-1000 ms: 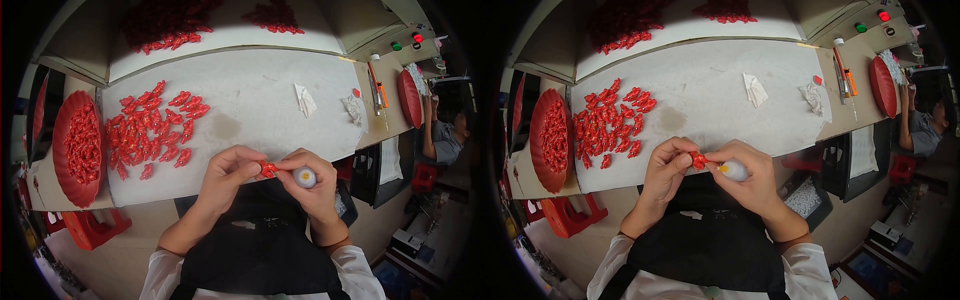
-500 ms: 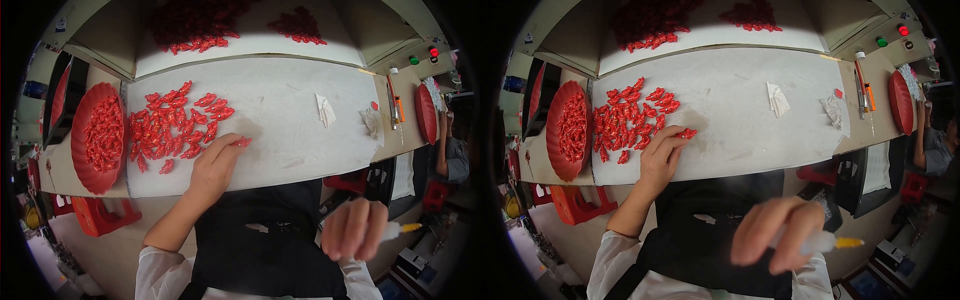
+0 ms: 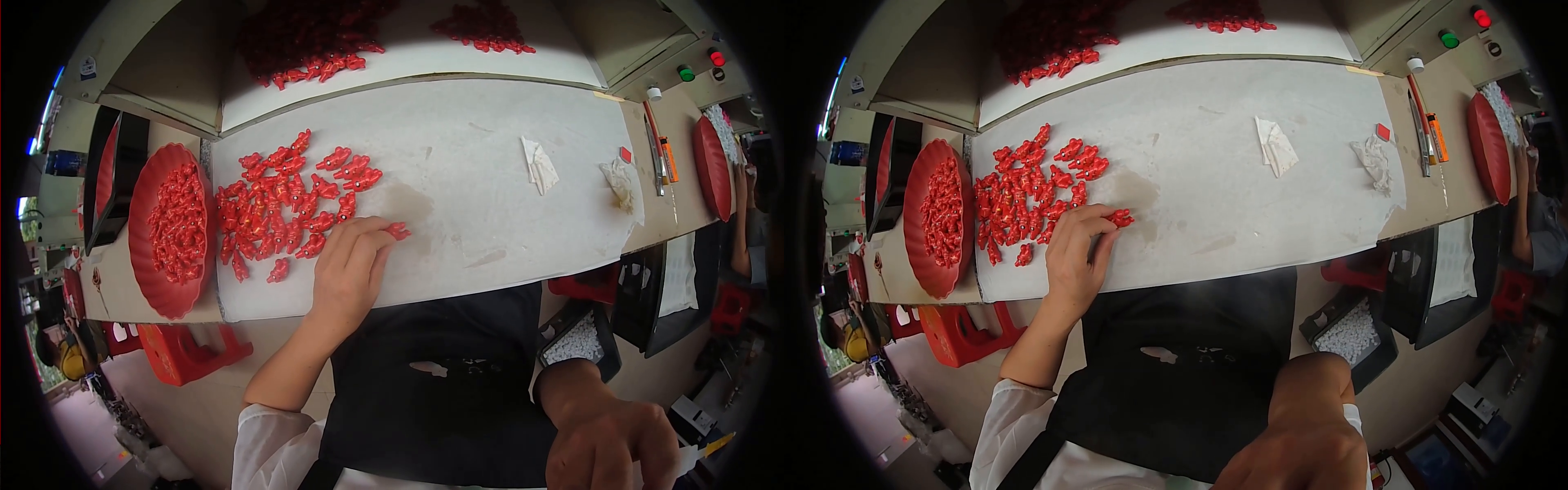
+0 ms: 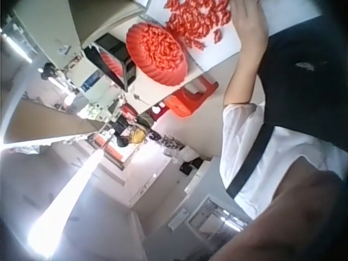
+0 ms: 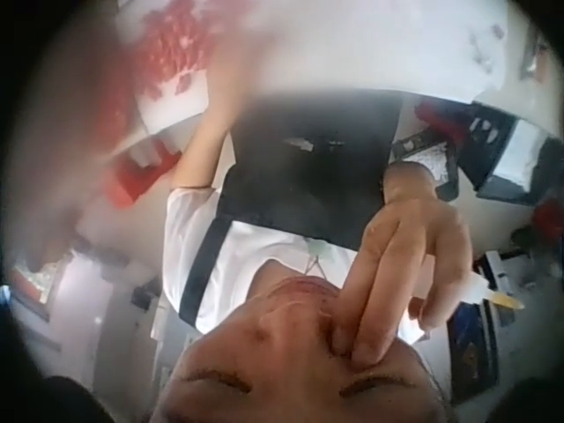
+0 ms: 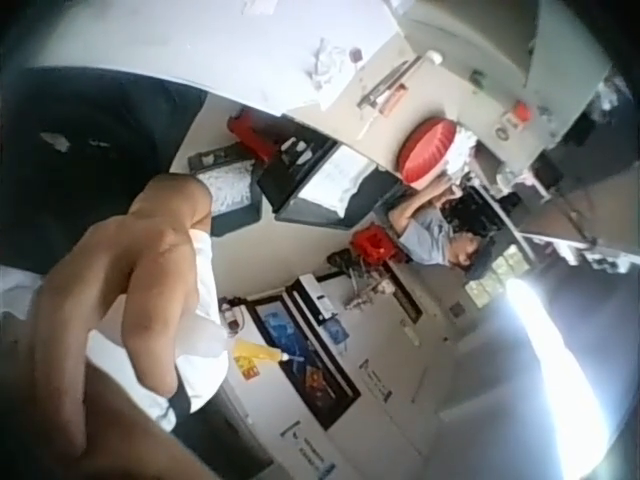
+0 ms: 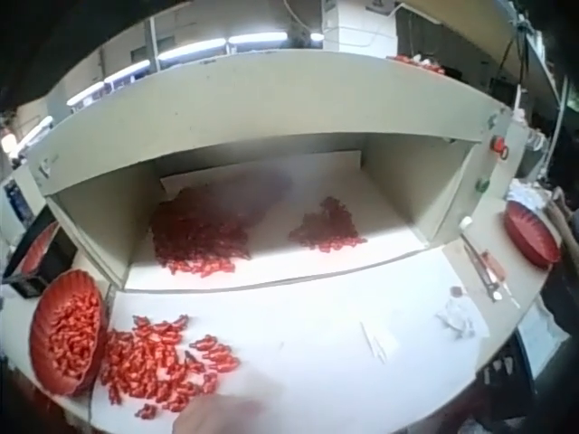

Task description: The person assembles toy figurine parts by applying liquid from a squeeze bottle onto the components, joining pieces together by hand, placing them on the table, and retrieving additional pieces from the upper compartment.

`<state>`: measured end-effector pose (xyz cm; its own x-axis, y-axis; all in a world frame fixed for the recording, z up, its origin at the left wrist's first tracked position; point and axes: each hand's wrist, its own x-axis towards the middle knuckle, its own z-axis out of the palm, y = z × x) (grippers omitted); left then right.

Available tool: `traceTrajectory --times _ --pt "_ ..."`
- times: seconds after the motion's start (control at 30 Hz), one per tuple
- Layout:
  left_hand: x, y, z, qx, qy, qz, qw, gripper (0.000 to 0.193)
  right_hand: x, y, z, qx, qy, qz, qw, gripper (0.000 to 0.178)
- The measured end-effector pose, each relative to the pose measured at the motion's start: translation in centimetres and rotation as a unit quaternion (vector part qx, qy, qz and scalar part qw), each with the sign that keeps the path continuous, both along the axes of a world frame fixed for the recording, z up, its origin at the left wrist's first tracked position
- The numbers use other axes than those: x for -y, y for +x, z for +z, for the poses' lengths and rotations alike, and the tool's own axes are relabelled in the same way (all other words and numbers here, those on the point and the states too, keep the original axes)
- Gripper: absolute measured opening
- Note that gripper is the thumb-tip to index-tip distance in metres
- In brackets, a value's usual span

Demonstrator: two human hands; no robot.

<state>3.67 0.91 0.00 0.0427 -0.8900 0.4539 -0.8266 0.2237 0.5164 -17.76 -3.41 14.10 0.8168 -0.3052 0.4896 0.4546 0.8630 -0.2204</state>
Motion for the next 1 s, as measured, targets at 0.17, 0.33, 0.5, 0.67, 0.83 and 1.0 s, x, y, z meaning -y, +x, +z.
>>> traceTrajectory --times 0.17,0.33,0.5,0.67,0.83,1.0 --pt "0.1 0.1 0.5 0.002 0.004 0.01 1.0 0.022 0.2 0.4 -0.8 0.078 -0.024 -0.04 0.996 0.015" --pt "0.7 1.4 2.8 0.103 0.059 0.024 0.993 0.025 1.9 -0.2 0.3 0.038 -0.041 -0.014 0.998 0.016" --pt "10.1 3.6 6.8 0.18 -0.025 -0.049 0.982 0.024 2.8 -1.8 0.6 -0.016 -0.064 -0.015 0.998 0.015" --pt "24.4 5.4 6.8 0.185 0.116 0.054 0.974 0.033 3.0 -1.1 -0.2 0.09 -0.08 -0.091 0.989 0.01" --pt "26.4 1.9 9.8 -0.106 0.101 0.135 0.98 0.042 3.5 -1.9 -0.3 0.021 -0.031 -0.076 0.996 0.009" --pt "24.4 -0.1 9.8 -0.133 0.014 0.194 0.972 0.038 4.8 -1.4 -3.5 0.078 -0.06 -0.066 0.993 0.009"
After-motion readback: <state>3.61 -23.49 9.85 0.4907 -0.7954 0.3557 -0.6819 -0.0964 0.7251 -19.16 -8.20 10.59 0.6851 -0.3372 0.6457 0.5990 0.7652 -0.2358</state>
